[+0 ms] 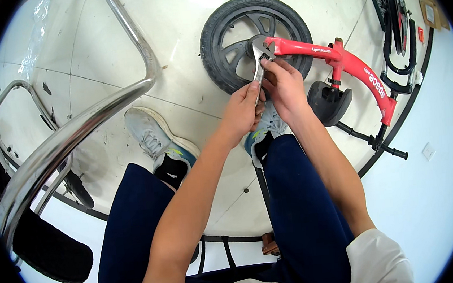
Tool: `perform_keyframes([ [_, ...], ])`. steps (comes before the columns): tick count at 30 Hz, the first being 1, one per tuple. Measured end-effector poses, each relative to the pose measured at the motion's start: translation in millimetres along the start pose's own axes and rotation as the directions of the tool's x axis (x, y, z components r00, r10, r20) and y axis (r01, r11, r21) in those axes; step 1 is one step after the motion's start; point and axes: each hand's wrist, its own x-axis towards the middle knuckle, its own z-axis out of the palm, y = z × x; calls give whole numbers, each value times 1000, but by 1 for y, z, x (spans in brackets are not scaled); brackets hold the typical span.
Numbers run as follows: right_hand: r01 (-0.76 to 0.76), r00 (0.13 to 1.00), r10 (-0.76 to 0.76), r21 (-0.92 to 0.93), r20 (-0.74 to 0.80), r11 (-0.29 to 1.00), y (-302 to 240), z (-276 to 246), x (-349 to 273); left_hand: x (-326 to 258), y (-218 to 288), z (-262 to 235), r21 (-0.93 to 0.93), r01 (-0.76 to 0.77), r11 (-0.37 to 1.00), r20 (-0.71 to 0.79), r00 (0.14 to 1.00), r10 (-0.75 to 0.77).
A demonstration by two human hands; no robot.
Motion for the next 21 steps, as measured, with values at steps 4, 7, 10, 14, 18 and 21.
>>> perform_keyframes([
  [4,-78,996,76,36,49,996,2,-3,1,4,-9,5,-69,-11,998,-7,1000,11],
  [7,-44,998,46,-48,46,998,4,-1,2,7,-10,9,-88,-27,996,-11,1000,26],
  [10,-11,999,13,-65,35,998,2,-1,2,6,-10,11,-99,-18,995,-5,1000,18],
  [14,-16,999,17,-34,50,999,2,0,3,6,-10,10,-108,-7,994,-7,1000,7],
  [18,-35,999,35,7,39,999,5,0,7,5,-8,11,-100,-18,995,-5,1000,18],
  [21,-145,989,141,131,44,981,2,2,6,5,-9,10,-105,-26,994,-10,1000,25],
])
